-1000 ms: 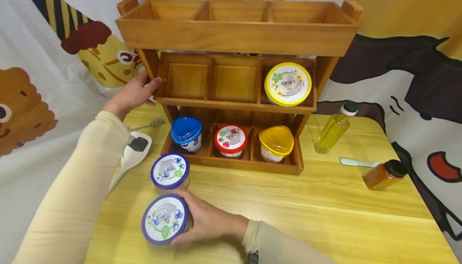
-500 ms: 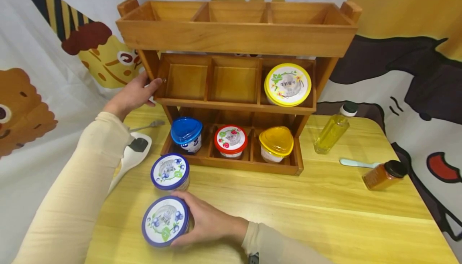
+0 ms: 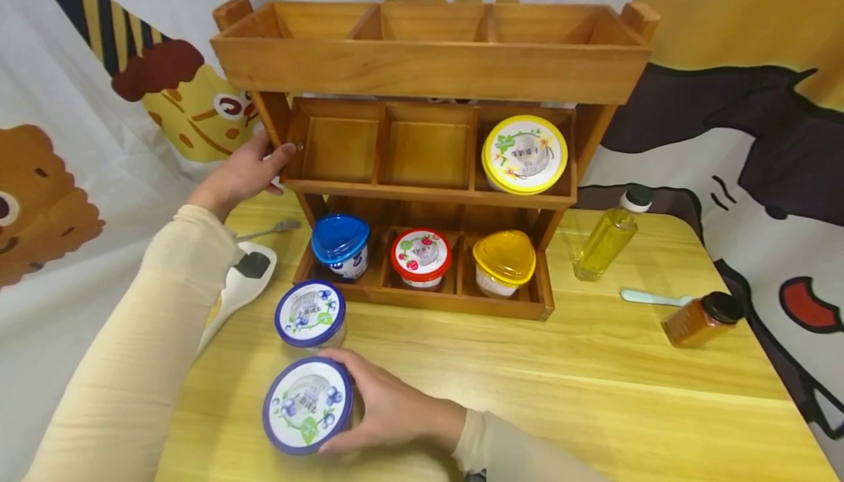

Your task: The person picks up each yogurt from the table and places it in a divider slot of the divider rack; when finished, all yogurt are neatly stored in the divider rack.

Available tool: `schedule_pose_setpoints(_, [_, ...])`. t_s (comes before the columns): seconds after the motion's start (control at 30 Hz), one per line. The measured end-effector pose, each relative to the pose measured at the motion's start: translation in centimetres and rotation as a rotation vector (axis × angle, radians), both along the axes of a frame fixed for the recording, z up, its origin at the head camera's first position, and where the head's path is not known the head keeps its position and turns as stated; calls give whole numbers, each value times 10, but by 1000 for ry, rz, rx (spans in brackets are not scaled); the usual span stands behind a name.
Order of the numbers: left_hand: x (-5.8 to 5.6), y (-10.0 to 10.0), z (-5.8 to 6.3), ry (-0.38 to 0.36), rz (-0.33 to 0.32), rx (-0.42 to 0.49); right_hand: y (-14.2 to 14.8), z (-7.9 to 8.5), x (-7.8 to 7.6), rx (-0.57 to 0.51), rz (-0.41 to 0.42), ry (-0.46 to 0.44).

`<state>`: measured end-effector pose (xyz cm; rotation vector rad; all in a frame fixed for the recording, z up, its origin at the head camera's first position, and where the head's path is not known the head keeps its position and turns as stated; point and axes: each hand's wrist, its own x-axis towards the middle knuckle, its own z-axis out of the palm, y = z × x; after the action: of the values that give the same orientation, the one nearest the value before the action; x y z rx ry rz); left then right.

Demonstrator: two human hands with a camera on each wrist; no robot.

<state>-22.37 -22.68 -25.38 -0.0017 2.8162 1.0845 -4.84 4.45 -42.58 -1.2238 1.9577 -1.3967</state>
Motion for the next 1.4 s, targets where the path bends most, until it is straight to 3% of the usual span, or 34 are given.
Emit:
schedule_pose_setpoints(0.2, [0, 0, 0, 7, -4, 9, 7, 17, -1, -48, -30, -49])
schedule_pose_setpoints(0.5, [0, 0, 0, 24, -11, 16, 18, 44, -12, -140, -87, 83])
schedule_pose_setpoints(0.9, [-1, -1, 0, 9, -18, 18, 28, 79, -29, -284, -168, 67])
schedule_pose_setpoints(1.17, [-1, -1, 1, 16, -11, 5, 31, 99, -47, -407, -158, 123])
schedule_pose_setpoints(1.4, [0, -2, 1, 30, -24, 2, 36, 114, -58, -430, -224, 180])
